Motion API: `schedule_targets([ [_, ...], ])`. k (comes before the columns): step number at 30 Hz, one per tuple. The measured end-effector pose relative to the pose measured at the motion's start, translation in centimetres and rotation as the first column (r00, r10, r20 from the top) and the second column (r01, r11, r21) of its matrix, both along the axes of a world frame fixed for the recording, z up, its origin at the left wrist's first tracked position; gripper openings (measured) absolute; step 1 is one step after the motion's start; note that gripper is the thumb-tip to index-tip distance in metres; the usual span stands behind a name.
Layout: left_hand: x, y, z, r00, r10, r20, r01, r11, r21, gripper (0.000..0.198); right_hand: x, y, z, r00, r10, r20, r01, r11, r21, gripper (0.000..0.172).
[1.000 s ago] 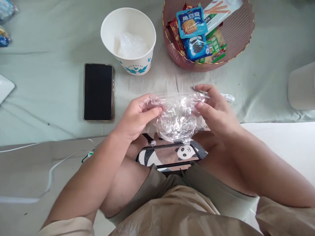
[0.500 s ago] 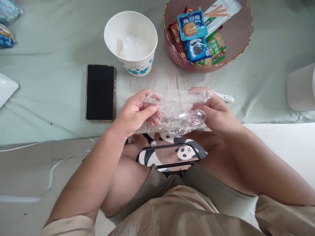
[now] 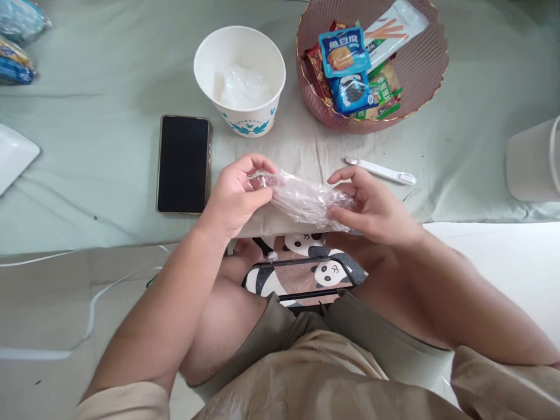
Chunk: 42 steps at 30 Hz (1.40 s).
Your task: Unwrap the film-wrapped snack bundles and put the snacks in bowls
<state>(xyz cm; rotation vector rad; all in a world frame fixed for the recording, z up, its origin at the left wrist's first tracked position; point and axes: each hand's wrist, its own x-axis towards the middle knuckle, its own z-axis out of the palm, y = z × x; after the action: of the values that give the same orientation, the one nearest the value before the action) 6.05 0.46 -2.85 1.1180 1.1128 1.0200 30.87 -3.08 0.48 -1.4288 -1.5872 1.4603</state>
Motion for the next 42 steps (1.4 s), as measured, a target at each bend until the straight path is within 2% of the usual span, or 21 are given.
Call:
schedule_targets([
  [1, 0.0, -0.1, -0.2, 0.994, 0.089, -0.058, -0.081, 0.987, 0.14, 0.03, -0.1, 0.0, 0.0, 1.0, -0.004, 0.013, 0.004, 1.0, 0.014, 0.041],
  [3, 0.0, -0.5, -0.3, 0.948, 0.286, -0.138, -0.194, 0.866, 0.461, 0.028, -0.2, -0.1, 0.1, 0.995, -0.032, 0.099, 0.027, 0.998, 0.058, 0.043],
  [5, 0.3, -1.3, 0.1, 0.912, 0.349, -0.216, -0.14, 0.759, 0.636, 0.019, -0.4, -0.2, 0.2, 0.988, -0.056, 0.147, 0.045, 0.996, 0.076, 0.041],
  [8, 1.3, -2.5, 0.7, 0.928, 0.078, -0.364, 0.12, 0.862, 0.492, 0.029, -0.8, -0.5, 0.3, 1.0, -0.022, 0.015, 0.021, 0.997, 0.079, 0.038],
  [11, 2.5, -3.3, 0.8, 0.941, -0.238, -0.241, 0.292, 0.93, 0.224, 0.05, -1.3, -0.8, 0.2, 0.996, 0.012, -0.093, 0.003, 0.987, 0.158, 0.035],
  [13, 3.1, -3.3, 0.5, 0.937, -0.328, -0.117, 0.338, 0.938, 0.079, 0.053, -1.4, -1.0, -0.1, 0.997, 0.027, -0.072, -0.01, 0.973, 0.229, 0.036],
  [16, 3.5, -2.7, 0.2, 0.955, -0.295, -0.035, 0.296, 0.955, 0.027, 0.052, -1.5, -0.9, -0.5, 0.999, 0.03, 0.014, -0.033, 0.935, 0.353, 0.04],
  [19, 3.6, -2.1, 0.3, 0.974, -0.222, -0.033, 0.224, 0.974, 0.041, 0.052, -1.5, -0.5, -0.5, 0.99, -0.125, 0.063, 0.078, 0.867, 0.492, 0.043],
  [22, 3.9, -1.6, 0.7, 0.983, -0.185, -0.015, 0.186, 0.982, 0.022, 0.05, -1.7, -0.2, -0.2, 0.983, -0.164, 0.087, 0.1, 0.861, 0.499, 0.05],
  [24, 4.0, -1.4, 1.0, 0.986, -0.162, 0.045, 0.162, 0.987, -0.005, 0.048, -1.9, -0.2, -0.1, 0.984, -0.137, 0.115, 0.072, 0.892, 0.445, 0.038],
  [27, 3.6, -1.0, 1.5, 0.978, -0.166, 0.127, 0.172, 0.984, -0.038, 0.039, -2.2, -0.3, -0.4, 0.968, -0.208, 0.138, 0.131, 0.892, 0.432, 0.016],
  [29, 2.6, -0.4, 2.0, 0.986, -0.125, 0.106, 0.119, 0.991, 0.057, 0.025, -2.3, 0.0, -0.5, 0.959, -0.261, 0.106, 0.189, 0.876, 0.443, 0.015],
  [31, 0.8, 0.4, 2.6, 0.996, 0.078, -0.037, -0.067, 0.972, 0.227, 0.009, -2.5, 0.8, -0.2, 0.956, -0.291, 0.046, 0.235, 0.846, 0.478, 0.014],
  [32, -0.3, 0.9, 2.9, 0.961, 0.239, -0.142, -0.185, 0.931, 0.316, 0.007, -2.6, 1.4, 0.1, 0.955, -0.296, 0.014, 0.248, 0.822, 0.512, 0.014],
  [33, -1.5, 1.4, 3.2, 0.872, 0.406, -0.275, -0.285, 0.876, 0.39, 0.007, -2.8, 2.1, 0.7, 0.956, -0.292, -0.01, 0.249, 0.796, 0.551, 0.013],
  [34, -2.6, 1.9, 3.4, 0.729, 0.549, -0.408, -0.363, 0.817, 0.449, 0.005, -3.2, 2.9, 1.3, 0.959, -0.283, -0.015, 0.238, 0.774, 0.586, 0.012],
  [35, -3.6, 2.3, 3.5, 0.603, 0.583, -0.544, -0.363, 0.808, 0.463, 0.014, -3.6, 3.7, 2.1, 0.962, -0.273, -0.008, 0.22, 0.755, 0.618, 0.011],
  [36, -4.5, 2.8, 3.5, 0.501, 0.552, -0.666, -0.334, 0.834, 0.44, 0.03, -4.1, 4.5, 2.9, 0.964, -0.265, 0.007, 0.199, 0.742, 0.639, 0.01],
  [38, -5.4, 3.4, 3.2, 0.392, 0.401, -0.828, -0.26, 0.911, 0.319, 0.064, -5.4, 6.0, 4.3, 0.964, -0.26, 0.046, 0.167, 0.734, 0.658, 0.009],
  [40, -5.5, 3.8, 2.7, 0.357, 0.283, -0.89, -0.222, 0.951, 0.214, 0.079, -6.6, 7.2, 5.2, 0.962, -0.259, 0.087, 0.138, 0.735, 0.664, 0.01],
  [42, -5.2, 4.1, 2.2, 0.345, 0.262, -0.901, -0.226, 0.955, 0.192, 0.08, -7.7, 7.9, 5.3, 0.961, -0.249, 0.117, 0.114, 0.746, 0.656, 0.01],
])
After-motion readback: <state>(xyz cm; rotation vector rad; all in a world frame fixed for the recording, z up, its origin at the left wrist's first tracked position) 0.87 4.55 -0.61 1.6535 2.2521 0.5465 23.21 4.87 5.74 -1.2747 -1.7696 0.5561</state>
